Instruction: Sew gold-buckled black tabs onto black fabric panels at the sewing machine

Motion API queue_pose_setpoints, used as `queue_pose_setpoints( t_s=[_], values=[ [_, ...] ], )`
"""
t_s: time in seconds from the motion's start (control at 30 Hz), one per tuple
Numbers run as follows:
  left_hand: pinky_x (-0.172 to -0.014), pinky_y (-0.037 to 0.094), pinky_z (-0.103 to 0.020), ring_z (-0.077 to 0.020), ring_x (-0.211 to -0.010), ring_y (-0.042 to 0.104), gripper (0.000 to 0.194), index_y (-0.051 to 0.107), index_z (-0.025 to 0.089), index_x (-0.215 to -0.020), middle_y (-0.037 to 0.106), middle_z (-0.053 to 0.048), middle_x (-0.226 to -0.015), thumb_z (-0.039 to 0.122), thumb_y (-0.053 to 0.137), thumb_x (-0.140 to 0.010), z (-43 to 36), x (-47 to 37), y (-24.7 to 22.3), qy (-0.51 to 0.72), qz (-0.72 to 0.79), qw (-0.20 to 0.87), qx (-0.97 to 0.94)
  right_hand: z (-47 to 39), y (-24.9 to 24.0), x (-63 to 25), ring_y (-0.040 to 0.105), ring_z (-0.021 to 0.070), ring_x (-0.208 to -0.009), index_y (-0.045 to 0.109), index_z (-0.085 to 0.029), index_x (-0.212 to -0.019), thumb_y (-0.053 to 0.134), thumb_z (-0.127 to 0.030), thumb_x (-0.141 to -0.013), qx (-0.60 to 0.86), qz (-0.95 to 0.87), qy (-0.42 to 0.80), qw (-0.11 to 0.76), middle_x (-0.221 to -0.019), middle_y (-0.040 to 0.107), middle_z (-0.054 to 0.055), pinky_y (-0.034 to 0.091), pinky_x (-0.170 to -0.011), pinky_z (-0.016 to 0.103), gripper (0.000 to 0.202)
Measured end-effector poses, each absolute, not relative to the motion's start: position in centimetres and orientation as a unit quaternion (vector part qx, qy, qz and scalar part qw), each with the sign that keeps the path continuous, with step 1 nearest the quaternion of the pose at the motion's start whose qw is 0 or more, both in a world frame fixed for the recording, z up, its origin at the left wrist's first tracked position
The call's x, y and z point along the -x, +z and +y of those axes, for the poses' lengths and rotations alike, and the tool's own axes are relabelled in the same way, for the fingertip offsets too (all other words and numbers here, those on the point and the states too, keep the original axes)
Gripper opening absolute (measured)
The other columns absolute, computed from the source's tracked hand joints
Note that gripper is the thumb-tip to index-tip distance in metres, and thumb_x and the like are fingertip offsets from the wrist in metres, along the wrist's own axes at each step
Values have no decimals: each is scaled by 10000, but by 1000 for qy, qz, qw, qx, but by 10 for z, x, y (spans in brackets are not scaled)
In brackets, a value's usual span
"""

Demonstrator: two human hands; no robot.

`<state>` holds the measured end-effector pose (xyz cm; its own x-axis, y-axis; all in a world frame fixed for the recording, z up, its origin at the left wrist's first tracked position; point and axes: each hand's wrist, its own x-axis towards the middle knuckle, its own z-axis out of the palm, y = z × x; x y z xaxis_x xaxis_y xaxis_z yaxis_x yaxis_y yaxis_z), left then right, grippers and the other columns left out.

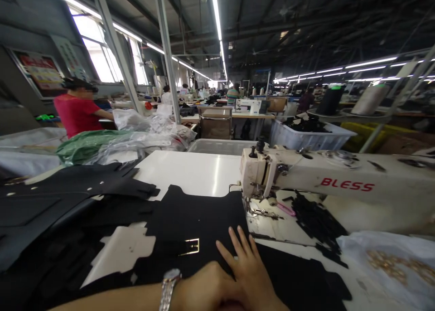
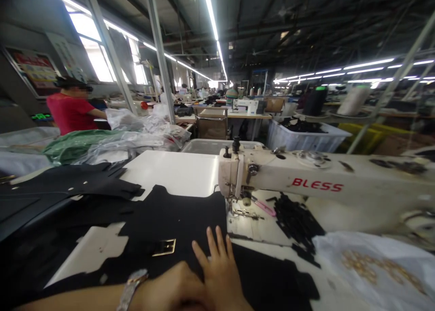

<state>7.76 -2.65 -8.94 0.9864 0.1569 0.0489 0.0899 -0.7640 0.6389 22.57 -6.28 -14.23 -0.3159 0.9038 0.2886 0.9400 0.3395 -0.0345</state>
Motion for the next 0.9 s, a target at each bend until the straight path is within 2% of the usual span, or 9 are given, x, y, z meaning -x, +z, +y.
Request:
queue_pose_setpoints(
  t_s=[0.1,0.2,0.3,0.4,0.5,0.57,0.7,0.8,0.9],
  values=[
    [-689,469,-271,-159,-725,566,239,579,147,-907,610,-83,-797,151,356,-822,14,-53,-98,130,110,175,-970,-72,-148,-234,325,370,-1164,309,-278,-1297,472,-487,-762,557,-811,-118,138,-1295,360,165,374,-827,496,597],
    [-925,345,-423,-211,-1005,493,274,540,198,-1040,541,-97,-1090,198,386,-814,58,-7,-106,132,233,-4,-963,-81,-158,-232,403,356,-1112,342,-288,-1280,481,-532,-729,546,-796,-184,186,-1245,439,138,389,-798,467,618],
    [-860,269,-616,-351,-1086,417,304,564,140,-1021,503,-180,-1141,255,388,-801,92,33,-106,121,472,-174,-856,-86,-174,-226,431,343,-1084,401,-316,-1237,422,-599,-732,539,-772,-241,234,-1188,506,100,363,-807,458,579],
    [-858,204,-658,-404,-1161,311,354,535,75,-1064,420,-245,-1212,251,402,-788,105,33,-91,107,543,-242,-797,-86,-184,-222,423,341,-1089,452,-328,-1193,341,-636,-751,539,-750,-274,268,-1149,538,82,335,-827,466,550],
    [-935,150,-614,-346,-1234,220,380,475,93,-1146,343,-218,-1289,155,400,-779,96,-11,-73,156,483,-251,-824,-89,-179,-222,448,327,-1071,473,-330,-1173,313,-631,-767,532,-745,-300,269,-1112,566,66,362,-812,455,530],
    [-975,185,-554,-313,-1238,232,386,460,103,-1164,355,-190,-1292,153,416,-784,83,-53,-70,202,407,-212,-865,-92,-169,-225,491,306,-1030,464,-325,-1184,347,-599,-777,516,-762,-313,233,-1102,574,60,405,-777,419,504],
    [-982,334,-367,-182,-1078,481,307,508,161,-1111,520,-99,-1171,180,410,-820,61,-120,-90,165,198,-19,-966,-96,-153,-231,548,312,-952,461,-308,-1195,399,-563,-774,507,-781,-312,187,-1079,586,86,453,-708,395,497],
    [-941,398,-295,-185,-1096,470,307,515,120,-1105,523,-105,-1171,208,415,-829,55,-139,-110,157,178,47,-970,-96,-151,-233,532,331,-974,450,-306,-1207,455,-546,-751,514,-783,-297,186,-1091,575,105,451,-721,407,515],
    [-955,387,-301,-199,-1126,443,315,514,89,-1108,510,-112,-1190,192,390,-838,57,-142,-119,165,176,58,-969,-94,-154,-236,478,341,-1040,416,-291,-1236,427,-610,-730,529,-786,-257,190,-1152,529,125,435,-753,419,598]
  ],
)
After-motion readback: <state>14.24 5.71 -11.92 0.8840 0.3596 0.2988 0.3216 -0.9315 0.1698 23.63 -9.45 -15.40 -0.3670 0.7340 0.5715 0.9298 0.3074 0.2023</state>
